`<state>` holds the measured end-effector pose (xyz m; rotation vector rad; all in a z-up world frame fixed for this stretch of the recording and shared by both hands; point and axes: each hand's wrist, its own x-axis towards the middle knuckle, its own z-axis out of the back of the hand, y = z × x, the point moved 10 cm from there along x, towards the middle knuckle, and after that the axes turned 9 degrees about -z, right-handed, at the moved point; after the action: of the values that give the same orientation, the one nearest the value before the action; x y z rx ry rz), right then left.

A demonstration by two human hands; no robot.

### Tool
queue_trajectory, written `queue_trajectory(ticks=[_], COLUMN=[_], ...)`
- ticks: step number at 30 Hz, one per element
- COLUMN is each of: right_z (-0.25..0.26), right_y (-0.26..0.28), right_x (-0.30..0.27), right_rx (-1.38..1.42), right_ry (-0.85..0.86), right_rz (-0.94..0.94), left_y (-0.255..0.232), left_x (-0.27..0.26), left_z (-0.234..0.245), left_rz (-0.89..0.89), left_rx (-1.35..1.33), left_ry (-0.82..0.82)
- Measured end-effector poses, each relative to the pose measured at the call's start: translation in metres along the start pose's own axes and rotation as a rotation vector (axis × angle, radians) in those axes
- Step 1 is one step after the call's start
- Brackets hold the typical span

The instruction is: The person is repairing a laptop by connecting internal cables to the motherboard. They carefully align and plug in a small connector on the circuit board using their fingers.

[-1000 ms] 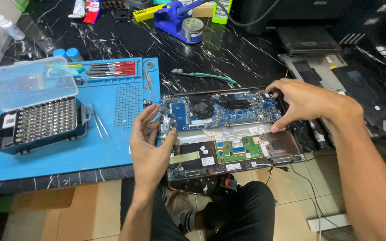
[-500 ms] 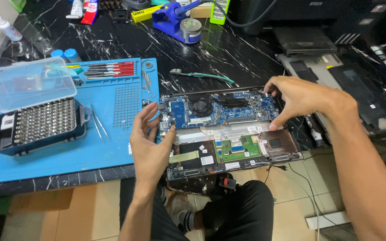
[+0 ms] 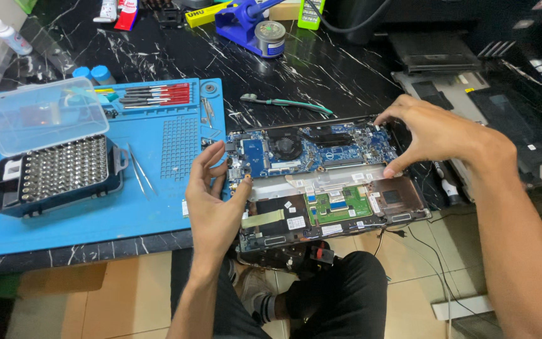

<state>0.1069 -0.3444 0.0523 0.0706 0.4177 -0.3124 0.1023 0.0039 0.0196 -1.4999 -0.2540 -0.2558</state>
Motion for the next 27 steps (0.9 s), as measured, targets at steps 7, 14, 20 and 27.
queue_trajectory(ticks=[7,14,20,27], right_z=[0.002,0.000,-0.008,-0.017], right_y=[-0.002,-0.015,-0.027,-0.034], right_x=[-0.017,-0.028,-0.043,-0.048], right_rx=[0.163,0.396,0.543,0.564], right_ry=[0.011,-0.098,-0.210,-0.352], right_rz=[-0.032,-0.072,-0.147,-0.106], left_y=[-0.003,-0.008,-0.009,-0.010], left_x=[-0.001,-0.002,-0.003,-0.001], left_z=[0.001,0.001,-0.001,-0.004], left_rz=[-0.005,-0.030,-0.067,-0.132], left_rx=[-0.007,-0.014,-0.007,0.041], left_ry=[-0.016,-0.019,-0.011,0.019])
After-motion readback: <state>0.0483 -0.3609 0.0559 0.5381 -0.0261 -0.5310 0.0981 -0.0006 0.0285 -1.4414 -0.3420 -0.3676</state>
